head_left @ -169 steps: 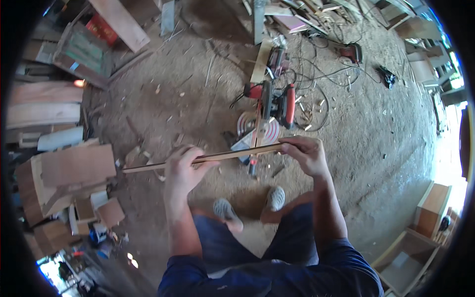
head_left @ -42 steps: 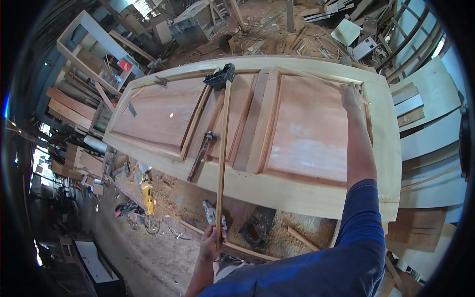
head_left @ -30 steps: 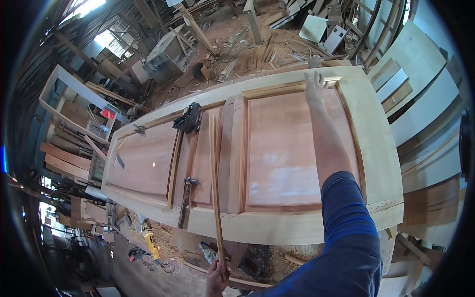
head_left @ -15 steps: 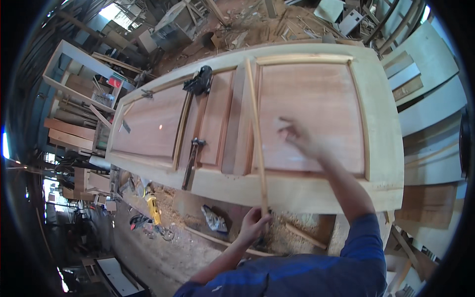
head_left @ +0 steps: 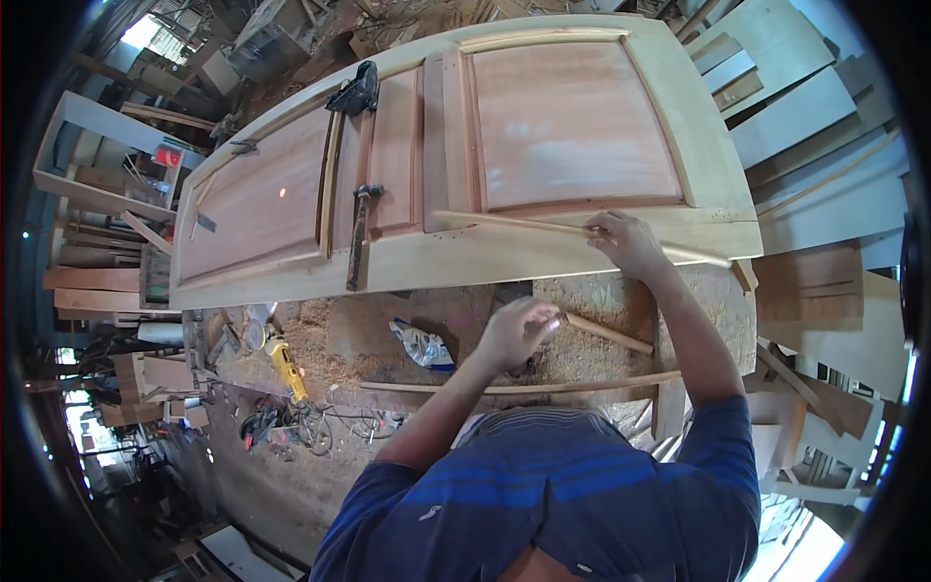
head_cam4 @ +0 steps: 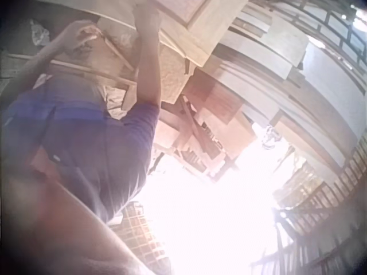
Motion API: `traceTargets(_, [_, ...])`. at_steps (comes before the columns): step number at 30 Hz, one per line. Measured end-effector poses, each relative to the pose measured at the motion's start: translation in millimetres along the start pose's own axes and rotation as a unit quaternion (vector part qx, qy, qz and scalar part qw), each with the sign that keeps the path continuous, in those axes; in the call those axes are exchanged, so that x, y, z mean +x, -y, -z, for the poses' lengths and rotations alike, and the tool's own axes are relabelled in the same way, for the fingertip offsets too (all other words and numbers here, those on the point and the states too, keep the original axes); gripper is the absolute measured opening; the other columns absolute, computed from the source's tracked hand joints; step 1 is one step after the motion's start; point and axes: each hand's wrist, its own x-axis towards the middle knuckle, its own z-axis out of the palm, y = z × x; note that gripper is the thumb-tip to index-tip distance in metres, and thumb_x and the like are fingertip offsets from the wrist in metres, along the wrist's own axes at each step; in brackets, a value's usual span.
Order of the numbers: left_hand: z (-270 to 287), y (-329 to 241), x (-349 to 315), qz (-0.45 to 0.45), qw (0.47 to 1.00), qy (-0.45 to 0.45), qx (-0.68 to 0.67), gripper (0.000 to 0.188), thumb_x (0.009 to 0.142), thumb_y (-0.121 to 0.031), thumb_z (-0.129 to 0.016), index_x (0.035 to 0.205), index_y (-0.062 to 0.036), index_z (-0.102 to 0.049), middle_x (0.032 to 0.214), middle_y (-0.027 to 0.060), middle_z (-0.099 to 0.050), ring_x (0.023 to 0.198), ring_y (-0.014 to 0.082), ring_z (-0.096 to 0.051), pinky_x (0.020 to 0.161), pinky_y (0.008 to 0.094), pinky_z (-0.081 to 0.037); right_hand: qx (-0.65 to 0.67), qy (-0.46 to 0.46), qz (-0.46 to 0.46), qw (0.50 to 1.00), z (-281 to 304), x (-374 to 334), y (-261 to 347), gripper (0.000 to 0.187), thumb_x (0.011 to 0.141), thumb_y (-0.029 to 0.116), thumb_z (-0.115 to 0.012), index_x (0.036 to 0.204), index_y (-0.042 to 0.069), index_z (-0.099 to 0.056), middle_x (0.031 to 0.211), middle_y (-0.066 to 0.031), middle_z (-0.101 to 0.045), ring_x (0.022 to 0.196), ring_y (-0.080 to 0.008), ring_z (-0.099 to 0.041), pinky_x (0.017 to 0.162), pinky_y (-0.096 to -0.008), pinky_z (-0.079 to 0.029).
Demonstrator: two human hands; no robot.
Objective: The person cuts a wooden strip using a miter saw, applies glue to it, and attaches it to a wooden door frame, securing it with a hammer and nails.
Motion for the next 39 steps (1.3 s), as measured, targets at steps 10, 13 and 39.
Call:
traceTargets(10, [33,51,46,-0.143,0.940,-0.193,0.243,0.032,0.096,-0.013,-0.072,0.127,-0.0088,-0.069,0.130,0.0138,-0.071,0.126,0.0376,-0.064,0.114,0.0541,-0.045,-0.125,-0.183,0.031,0.975,-35,-18,-22,0.023,0.088,0.016,-0.082,0.111,0.014,-0.081,0.113,-0.0084,-0.070,0.117,-0.0358,-0.062,0.104,-0.0494,-0.052])
traceTargets(13, [41,63,67,-0.175,0.911,-0.225,0.297,0.040,0.096,-0.013,-0.071,0.136,-0.0060,-0.066,0.135,0.0160,-0.070,0.130,0.0405,-0.062,0.117,0.0552,-0.043,-0.115,-0.180,0.026,0.977,-40,-13,-25,0.024,0.087,0.015,-0.081,0.111,0.015,-0.081,0.114,-0.0086,-0.069,0.120,-0.0350,-0.060,0.108,-0.0494,-0.049])
traceTargets(39, [31,64,116,-0.146,0.942,-0.219,0.209,0.018,0.089,-0.002,-0.077,0.106,-0.0079,-0.073,0.116,0.0101,-0.079,0.114,0.0339,-0.070,0.103,0.0463,-0.051,-0.124,-0.288,-0.035,0.949,-29,-10,-30,0.024,0.078,0.003,-0.071,0.099,0.014,-0.073,0.113,-0.0035,-0.069,0.129,-0.0291,-0.059,0.127,-0.0616,-0.025])
